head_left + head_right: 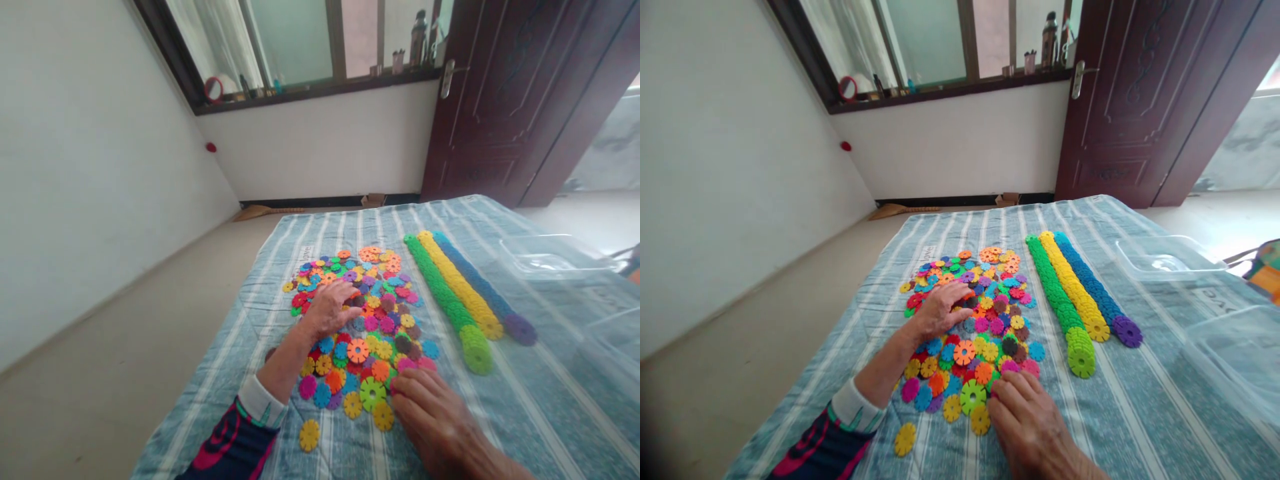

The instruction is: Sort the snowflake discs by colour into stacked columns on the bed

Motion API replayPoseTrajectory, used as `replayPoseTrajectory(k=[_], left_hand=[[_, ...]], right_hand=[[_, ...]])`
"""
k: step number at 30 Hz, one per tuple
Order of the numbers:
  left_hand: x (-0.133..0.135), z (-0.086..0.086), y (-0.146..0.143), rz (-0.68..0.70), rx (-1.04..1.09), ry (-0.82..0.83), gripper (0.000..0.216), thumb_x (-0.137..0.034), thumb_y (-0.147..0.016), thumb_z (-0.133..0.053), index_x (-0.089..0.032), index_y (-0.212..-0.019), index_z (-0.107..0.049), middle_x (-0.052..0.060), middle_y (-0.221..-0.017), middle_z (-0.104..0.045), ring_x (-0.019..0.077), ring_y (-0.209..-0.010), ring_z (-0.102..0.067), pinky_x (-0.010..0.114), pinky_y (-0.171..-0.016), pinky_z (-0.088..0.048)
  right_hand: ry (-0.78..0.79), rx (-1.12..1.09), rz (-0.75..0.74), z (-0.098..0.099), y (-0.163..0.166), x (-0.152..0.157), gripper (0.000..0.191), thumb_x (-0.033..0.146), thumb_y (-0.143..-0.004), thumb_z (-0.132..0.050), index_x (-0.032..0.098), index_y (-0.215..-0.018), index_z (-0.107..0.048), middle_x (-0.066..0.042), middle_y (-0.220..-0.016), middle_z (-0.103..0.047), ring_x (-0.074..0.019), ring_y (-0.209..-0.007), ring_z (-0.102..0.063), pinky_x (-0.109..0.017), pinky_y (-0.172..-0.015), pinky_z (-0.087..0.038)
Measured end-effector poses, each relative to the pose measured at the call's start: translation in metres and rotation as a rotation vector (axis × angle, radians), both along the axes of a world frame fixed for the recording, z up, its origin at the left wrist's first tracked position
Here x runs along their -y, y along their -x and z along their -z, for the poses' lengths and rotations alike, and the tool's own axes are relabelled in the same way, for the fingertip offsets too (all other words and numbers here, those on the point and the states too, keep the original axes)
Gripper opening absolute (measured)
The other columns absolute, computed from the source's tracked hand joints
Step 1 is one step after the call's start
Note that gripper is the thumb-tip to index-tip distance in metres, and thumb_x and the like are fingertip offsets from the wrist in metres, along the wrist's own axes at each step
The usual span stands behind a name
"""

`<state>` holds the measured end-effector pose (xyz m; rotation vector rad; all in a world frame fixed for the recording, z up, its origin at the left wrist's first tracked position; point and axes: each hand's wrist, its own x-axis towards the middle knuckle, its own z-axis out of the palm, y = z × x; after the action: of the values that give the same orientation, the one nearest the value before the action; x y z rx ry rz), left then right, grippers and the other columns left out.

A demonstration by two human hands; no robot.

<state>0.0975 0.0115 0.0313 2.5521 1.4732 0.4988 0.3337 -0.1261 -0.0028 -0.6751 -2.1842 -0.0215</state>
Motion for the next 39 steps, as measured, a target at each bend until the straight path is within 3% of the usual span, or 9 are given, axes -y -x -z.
replayPoseTrajectory(k=[10, 20, 25, 29, 33, 35, 39], left_hand=[[-0.008, 0.000, 0.021, -0.157, -0.078, -0.090, 0.020, -0.013, -0.077, -0.057, -0.018, -0.094, -0.066, 0.009, -0.104, -0.069, 0.0243, -0.105, -0.061, 0.038, -0.096, -0.047], [-0.010, -0.009, 0.029, -0.345, -0.171, -0.038, 0.022, -0.011, -0.082, -0.047, -0.015, -0.094, -0.065, 0.011, -0.105, -0.069, 0.0223, -0.105, -0.063, 0.034, -0.096, -0.048], [-0.012, -0.009, 0.028, -0.302, -0.122, -0.137, 0.021, -0.012, -0.081, -0.047, -0.015, -0.087, -0.067, 0.011, -0.100, -0.071, 0.0229, -0.103, -0.063, 0.036, -0.097, -0.049], [-0.011, -0.004, 0.019, -0.150, -0.046, -0.195, 0.025, -0.011, -0.081, -0.048, -0.016, -0.095, -0.068, 0.010, -0.105, -0.071, 0.0217, -0.105, -0.063, 0.037, -0.099, -0.049], [-0.008, -0.001, 0.011, -0.026, -0.050, -0.144, 0.029, -0.012, -0.079, -0.053, -0.018, -0.103, -0.068, 0.008, -0.115, -0.069, 0.0212, -0.111, -0.061, 0.036, -0.100, -0.047], [-0.007, -0.003, 0.009, -0.035, -0.088, -0.104, 0.027, -0.013, -0.080, -0.054, -0.019, -0.101, -0.069, 0.007, -0.109, -0.071, 0.0213, -0.106, -0.063, 0.036, -0.098, -0.048], [-0.008, -0.010, 0.013, -0.182, -0.116, -0.068, 0.022, -0.016, -0.085, -0.049, -0.018, -0.087, -0.071, 0.007, -0.088, -0.074, 0.0205, -0.086, -0.068, 0.033, -0.084, -0.051]], right_hand=[[0.005, -0.019, -0.004, 0.000, -0.002, -0.002, 0.020, 0.009, -0.090, -0.044, 0.015, -0.092, -0.063, -0.008, -0.086, -0.069, -0.0205, -0.085, -0.063, -0.034, -0.078, -0.051], [0.067, -0.033, -0.024, -0.005, -0.003, 0.001, 0.020, 0.006, -0.091, -0.043, 0.014, -0.090, -0.062, -0.008, -0.085, -0.067, -0.0199, -0.086, -0.060, -0.034, -0.077, -0.050], [0.073, -0.028, -0.033, -0.005, -0.003, 0.002, 0.021, 0.007, -0.092, -0.042, 0.013, -0.089, -0.062, -0.009, -0.084, -0.065, -0.0210, -0.088, -0.059, -0.035, -0.077, -0.050], [0.084, -0.033, -0.034, -0.005, -0.002, 0.001, 0.019, 0.007, -0.092, -0.043, 0.013, -0.087, -0.061, -0.008, -0.083, -0.065, -0.0205, -0.085, -0.058, -0.035, -0.076, -0.050], [0.073, -0.025, -0.026, -0.004, -0.002, 0.001, 0.020, 0.007, -0.092, -0.042, 0.014, -0.088, -0.061, -0.008, -0.083, -0.064, -0.0201, -0.084, -0.058, -0.034, -0.075, -0.050], [0.078, -0.016, -0.028, -0.003, -0.003, 0.001, 0.020, 0.007, -0.092, -0.042, 0.014, -0.089, -0.060, -0.008, -0.084, -0.064, -0.0203, -0.085, -0.058, -0.034, -0.076, -0.049], [0.103, 0.011, -0.037, 0.000, -0.006, 0.003, 0.018, 0.006, -0.092, -0.043, 0.014, -0.090, -0.060, -0.008, -0.086, -0.064, -0.0213, -0.088, -0.058, -0.036, -0.078, -0.049]])
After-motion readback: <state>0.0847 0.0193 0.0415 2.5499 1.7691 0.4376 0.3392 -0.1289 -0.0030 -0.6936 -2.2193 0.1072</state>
